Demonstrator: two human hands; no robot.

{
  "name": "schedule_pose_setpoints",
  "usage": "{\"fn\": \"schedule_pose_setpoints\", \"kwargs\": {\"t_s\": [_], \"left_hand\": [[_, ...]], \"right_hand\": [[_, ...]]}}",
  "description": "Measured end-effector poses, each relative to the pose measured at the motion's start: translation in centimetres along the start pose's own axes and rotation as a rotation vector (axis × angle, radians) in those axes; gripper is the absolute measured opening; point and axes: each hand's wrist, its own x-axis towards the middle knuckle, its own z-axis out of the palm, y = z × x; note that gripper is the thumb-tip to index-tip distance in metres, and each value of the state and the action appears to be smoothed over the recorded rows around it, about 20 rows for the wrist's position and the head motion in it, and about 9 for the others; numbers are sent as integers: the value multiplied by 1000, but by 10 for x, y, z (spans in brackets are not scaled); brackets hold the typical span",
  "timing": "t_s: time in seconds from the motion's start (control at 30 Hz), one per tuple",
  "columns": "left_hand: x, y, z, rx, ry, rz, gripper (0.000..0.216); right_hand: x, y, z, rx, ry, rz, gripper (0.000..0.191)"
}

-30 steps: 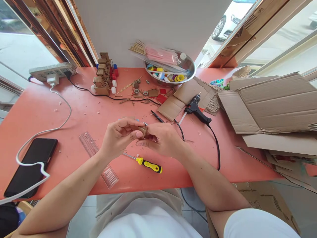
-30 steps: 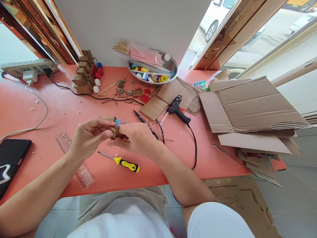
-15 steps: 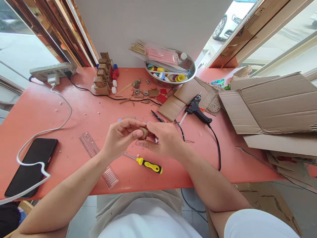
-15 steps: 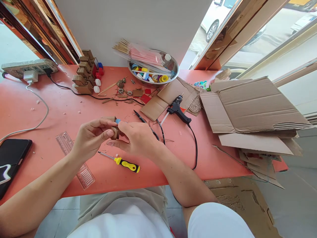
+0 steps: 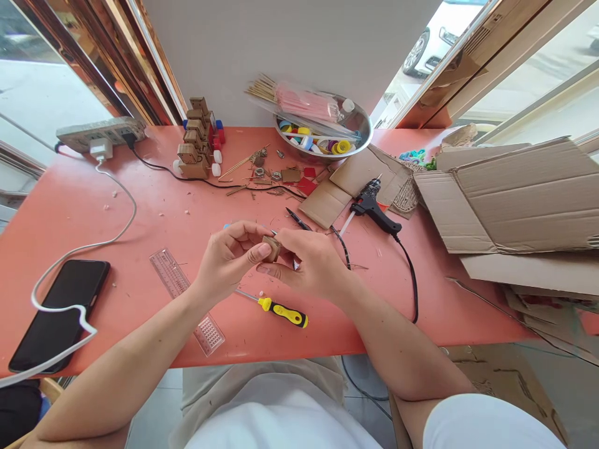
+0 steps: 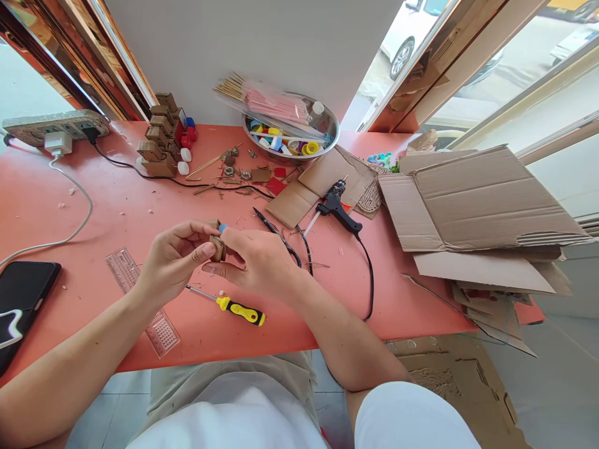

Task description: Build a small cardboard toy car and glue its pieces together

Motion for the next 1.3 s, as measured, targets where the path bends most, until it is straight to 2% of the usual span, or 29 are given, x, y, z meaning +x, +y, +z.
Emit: {"fn": "schedule_pose_setpoints", "kwargs": {"t_s": [0.27, 0.4, 0.67, 0.97, 1.3], "left_hand": [[1, 0, 2, -53, -32, -17, 43], [1, 0, 3, -71, -46, -9, 42], [0, 2, 2, 58, 3, -14, 54], [0, 2, 3, 54, -33, 35, 55], [-2, -2, 3, 89, -49, 90, 51]], "right_hand": [[0, 3, 2, -127, 105, -186, 41], [-1, 4, 3, -166, 93, -175, 42], [-2, 8, 5, -186, 120, -194, 42], [4, 2, 8, -164, 208, -284, 42], [1, 5, 13, -126, 209, -268, 40]]}}
